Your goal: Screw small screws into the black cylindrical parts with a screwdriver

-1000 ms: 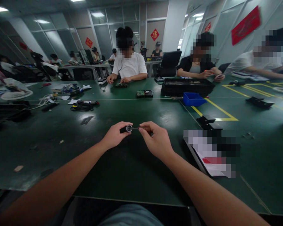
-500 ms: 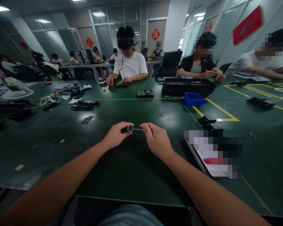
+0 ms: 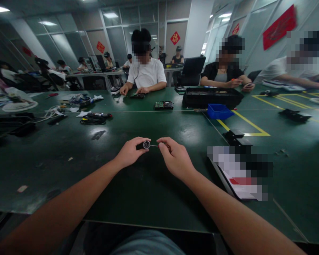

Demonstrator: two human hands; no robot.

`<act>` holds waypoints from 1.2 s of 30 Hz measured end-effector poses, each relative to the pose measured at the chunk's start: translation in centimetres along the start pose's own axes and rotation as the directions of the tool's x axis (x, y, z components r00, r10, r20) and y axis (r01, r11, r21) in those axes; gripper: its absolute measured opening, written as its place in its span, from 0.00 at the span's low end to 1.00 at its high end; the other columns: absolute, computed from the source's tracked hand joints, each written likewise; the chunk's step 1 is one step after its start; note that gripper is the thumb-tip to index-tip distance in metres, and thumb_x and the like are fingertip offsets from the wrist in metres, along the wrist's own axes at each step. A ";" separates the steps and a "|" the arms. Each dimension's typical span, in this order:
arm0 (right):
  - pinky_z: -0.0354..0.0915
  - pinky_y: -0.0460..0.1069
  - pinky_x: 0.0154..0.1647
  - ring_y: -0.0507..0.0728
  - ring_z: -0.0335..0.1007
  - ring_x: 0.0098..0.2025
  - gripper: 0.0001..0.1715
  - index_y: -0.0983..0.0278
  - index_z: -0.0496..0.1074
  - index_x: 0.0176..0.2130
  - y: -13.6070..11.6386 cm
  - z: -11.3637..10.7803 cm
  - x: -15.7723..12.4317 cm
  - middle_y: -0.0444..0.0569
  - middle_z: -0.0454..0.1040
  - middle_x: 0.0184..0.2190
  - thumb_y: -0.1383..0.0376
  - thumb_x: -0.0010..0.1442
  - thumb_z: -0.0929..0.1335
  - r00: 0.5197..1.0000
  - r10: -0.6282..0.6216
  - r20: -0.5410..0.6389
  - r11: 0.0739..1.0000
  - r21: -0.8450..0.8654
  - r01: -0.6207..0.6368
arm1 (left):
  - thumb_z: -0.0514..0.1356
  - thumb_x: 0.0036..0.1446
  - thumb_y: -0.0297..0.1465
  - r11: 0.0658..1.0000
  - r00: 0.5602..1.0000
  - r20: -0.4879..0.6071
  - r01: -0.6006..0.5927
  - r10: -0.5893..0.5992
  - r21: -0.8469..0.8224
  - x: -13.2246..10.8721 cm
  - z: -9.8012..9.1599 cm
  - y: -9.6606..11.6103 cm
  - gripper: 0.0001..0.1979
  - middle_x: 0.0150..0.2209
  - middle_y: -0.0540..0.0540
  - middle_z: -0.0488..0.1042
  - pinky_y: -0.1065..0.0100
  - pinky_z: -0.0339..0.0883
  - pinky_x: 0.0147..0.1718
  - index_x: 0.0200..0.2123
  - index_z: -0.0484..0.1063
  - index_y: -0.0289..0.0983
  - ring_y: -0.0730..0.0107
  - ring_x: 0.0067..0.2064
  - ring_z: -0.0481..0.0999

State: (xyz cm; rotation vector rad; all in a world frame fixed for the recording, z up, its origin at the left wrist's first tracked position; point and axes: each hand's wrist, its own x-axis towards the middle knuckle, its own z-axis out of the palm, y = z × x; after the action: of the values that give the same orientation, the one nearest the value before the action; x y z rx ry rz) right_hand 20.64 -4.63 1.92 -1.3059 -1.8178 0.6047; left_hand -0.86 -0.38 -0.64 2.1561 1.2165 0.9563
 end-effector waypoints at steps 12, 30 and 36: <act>0.60 0.50 0.27 0.56 0.69 0.27 0.18 0.59 0.73 0.51 0.1 0.0 -0.1 0.45 0.75 0.28 0.55 0.68 0.63 1.000 0.002 0.014 1.000 0.004 -0.002 | 0.66 0.58 0.26 1.000 1.000 -0.005 0.010 -0.010 0.010 0.1 -0.1 -0.1 0.18 0.51 0.45 0.78 0.56 0.65 0.57 0.52 0.76 0.41 0.60 0.53 0.75; 0.72 0.53 0.41 0.54 0.72 0.31 0.17 0.62 0.73 0.35 1.6 1.8 1.4 0.45 0.75 0.28 0.51 0.58 0.72 0.927 0.373 -0.030 0.493 0.853 -0.171 | 0.65 0.60 0.26 0.987 0.986 -0.068 -0.150 0.153 0.055 0.6 -0.6 0.2 0.19 0.53 0.45 0.77 0.56 0.64 0.58 0.55 0.74 0.42 0.61 0.55 0.74; 0.73 0.52 0.36 0.53 0.69 0.27 0.15 0.60 0.72 0.33 2.7 1.9 1.7 0.43 0.71 0.25 0.52 0.60 0.71 0.887 0.454 -0.085 0.558 0.803 -0.209 | 0.66 0.59 0.27 0.971 0.991 0.041 -0.136 0.130 0.195 0.8 -1.2 -0.4 0.19 0.51 0.46 0.78 0.52 0.63 0.56 0.54 0.75 0.42 0.59 0.53 0.75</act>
State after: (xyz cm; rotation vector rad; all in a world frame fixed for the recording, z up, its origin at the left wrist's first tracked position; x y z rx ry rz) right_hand 20.29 -1.93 -0.64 -1.0278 -0.8431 1.1916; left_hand -1.67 0.58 0.08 2.4246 1.2102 0.8884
